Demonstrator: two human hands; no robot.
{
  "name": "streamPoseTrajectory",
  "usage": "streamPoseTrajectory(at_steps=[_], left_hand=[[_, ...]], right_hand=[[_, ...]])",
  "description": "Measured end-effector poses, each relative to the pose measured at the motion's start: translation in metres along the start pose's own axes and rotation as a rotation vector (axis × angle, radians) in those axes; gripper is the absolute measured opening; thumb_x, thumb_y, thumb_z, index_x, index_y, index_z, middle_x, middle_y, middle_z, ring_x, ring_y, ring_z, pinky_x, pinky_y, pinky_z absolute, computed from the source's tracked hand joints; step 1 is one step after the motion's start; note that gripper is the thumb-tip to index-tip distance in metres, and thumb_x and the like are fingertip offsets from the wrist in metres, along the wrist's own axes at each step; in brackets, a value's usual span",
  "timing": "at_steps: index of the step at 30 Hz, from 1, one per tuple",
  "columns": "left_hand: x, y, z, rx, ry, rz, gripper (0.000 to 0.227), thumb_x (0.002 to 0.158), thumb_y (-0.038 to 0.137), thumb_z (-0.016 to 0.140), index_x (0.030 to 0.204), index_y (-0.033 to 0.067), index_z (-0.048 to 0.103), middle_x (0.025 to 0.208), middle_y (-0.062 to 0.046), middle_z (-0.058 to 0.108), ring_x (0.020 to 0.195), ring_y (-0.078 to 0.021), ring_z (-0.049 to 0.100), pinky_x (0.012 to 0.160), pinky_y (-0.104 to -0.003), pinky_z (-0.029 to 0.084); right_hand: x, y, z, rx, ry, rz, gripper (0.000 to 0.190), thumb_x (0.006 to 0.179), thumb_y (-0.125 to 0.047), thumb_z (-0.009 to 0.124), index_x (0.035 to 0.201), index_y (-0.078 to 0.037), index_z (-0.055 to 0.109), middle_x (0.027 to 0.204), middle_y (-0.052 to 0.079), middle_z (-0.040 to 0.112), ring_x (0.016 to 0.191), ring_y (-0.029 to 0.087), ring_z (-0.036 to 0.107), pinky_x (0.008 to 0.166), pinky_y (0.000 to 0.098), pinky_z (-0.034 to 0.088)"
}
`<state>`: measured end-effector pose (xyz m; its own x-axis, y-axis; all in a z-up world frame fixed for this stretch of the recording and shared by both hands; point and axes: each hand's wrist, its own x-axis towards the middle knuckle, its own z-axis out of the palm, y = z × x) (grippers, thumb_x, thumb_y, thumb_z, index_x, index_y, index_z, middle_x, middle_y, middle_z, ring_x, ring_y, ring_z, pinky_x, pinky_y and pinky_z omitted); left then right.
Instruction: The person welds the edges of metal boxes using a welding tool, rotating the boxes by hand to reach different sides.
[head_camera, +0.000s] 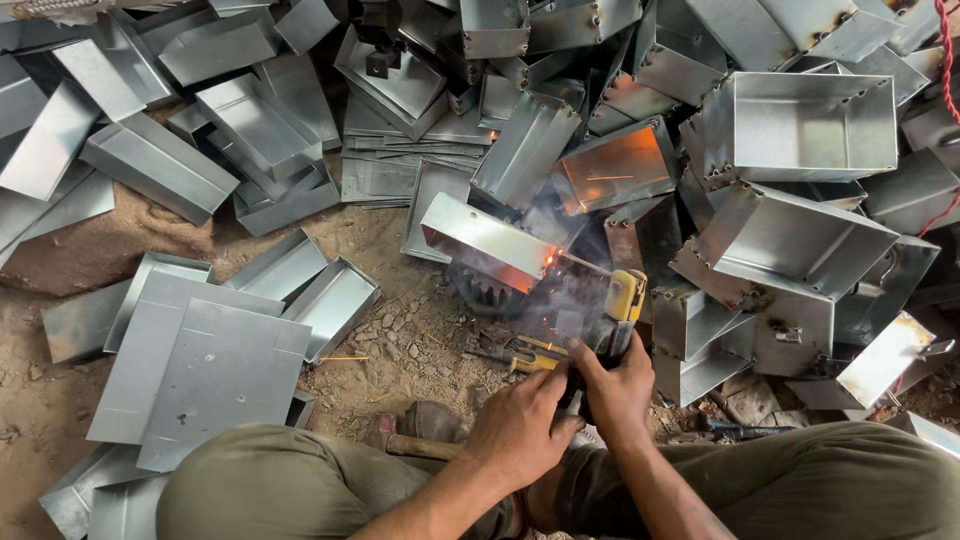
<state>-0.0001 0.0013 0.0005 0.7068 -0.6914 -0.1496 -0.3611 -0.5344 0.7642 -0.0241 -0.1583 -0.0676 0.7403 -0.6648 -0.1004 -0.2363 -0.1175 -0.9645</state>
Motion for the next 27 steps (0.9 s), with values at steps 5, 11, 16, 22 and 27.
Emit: streamPoseTrajectory(at_steps=[5, 11, 16, 22, 27], left_hand=[[0.001, 0.002, 0.000, -0.005, 0.001, -0.027, 0.075, 0.086, 0.026, 0.075, 0.148, -0.0011, 0.042, 0.121, -0.019, 0.064, 0.103, -0.0422, 0.066, 0.085, -0.050, 0.054], [0.003, 0.004, -0.003, -0.011, -0.044, -0.078, 0.075, 0.087, 0.027, 0.074, 0.147, -0.0019, 0.042, 0.121, -0.019, 0.063, 0.102, -0.0409, 0.067, 0.086, -0.050, 0.055], [0.005, 0.004, -0.004, -0.016, -0.058, -0.087, 0.076, 0.087, 0.027, 0.074, 0.148, -0.0019, 0.041, 0.120, -0.018, 0.063, 0.103, -0.0398, 0.067, 0.085, -0.049, 0.055], [0.004, 0.002, -0.003, -0.010, -0.047, -0.065, 0.074, 0.086, 0.028, 0.076, 0.146, -0.0023, 0.043, 0.121, -0.018, 0.064, 0.101, -0.0395, 0.069, 0.085, -0.047, 0.056], [0.003, -0.003, 0.002, -0.017, 0.000, -0.031, 0.073, 0.085, 0.027, 0.078, 0.144, -0.0024, 0.046, 0.120, -0.019, 0.066, 0.098, -0.0404, 0.070, 0.083, -0.048, 0.056]], right_hand=[[0.008, -0.004, 0.000, -0.077, 0.012, 0.009, 0.037, 0.080, -0.022, 0.083, 0.104, 0.000, 0.067, 0.087, 0.005, 0.075, 0.074, 0.011, 0.066, 0.069, 0.0291, 0.056], [0.010, -0.005, 0.002, -0.047, -0.022, 0.063, 0.037, 0.080, -0.022, 0.083, 0.105, 0.001, 0.067, 0.087, 0.007, 0.074, 0.074, 0.011, 0.064, 0.069, 0.0295, 0.055], [0.009, -0.010, 0.002, -0.110, -0.023, 0.045, 0.037, 0.079, -0.022, 0.083, 0.103, 0.000, 0.067, 0.086, 0.006, 0.075, 0.074, 0.011, 0.066, 0.069, 0.0291, 0.055], [0.007, -0.014, 0.002, -0.096, -0.040, 0.094, 0.035, 0.079, -0.023, 0.084, 0.099, -0.002, 0.064, 0.078, 0.003, 0.066, 0.066, 0.011, 0.060, 0.058, 0.0299, 0.052], [0.007, -0.016, 0.003, -0.022, -0.070, 0.140, 0.035, 0.080, -0.023, 0.083, 0.098, -0.002, 0.062, 0.074, 0.005, 0.065, 0.058, 0.010, 0.059, 0.051, 0.0288, 0.050]])
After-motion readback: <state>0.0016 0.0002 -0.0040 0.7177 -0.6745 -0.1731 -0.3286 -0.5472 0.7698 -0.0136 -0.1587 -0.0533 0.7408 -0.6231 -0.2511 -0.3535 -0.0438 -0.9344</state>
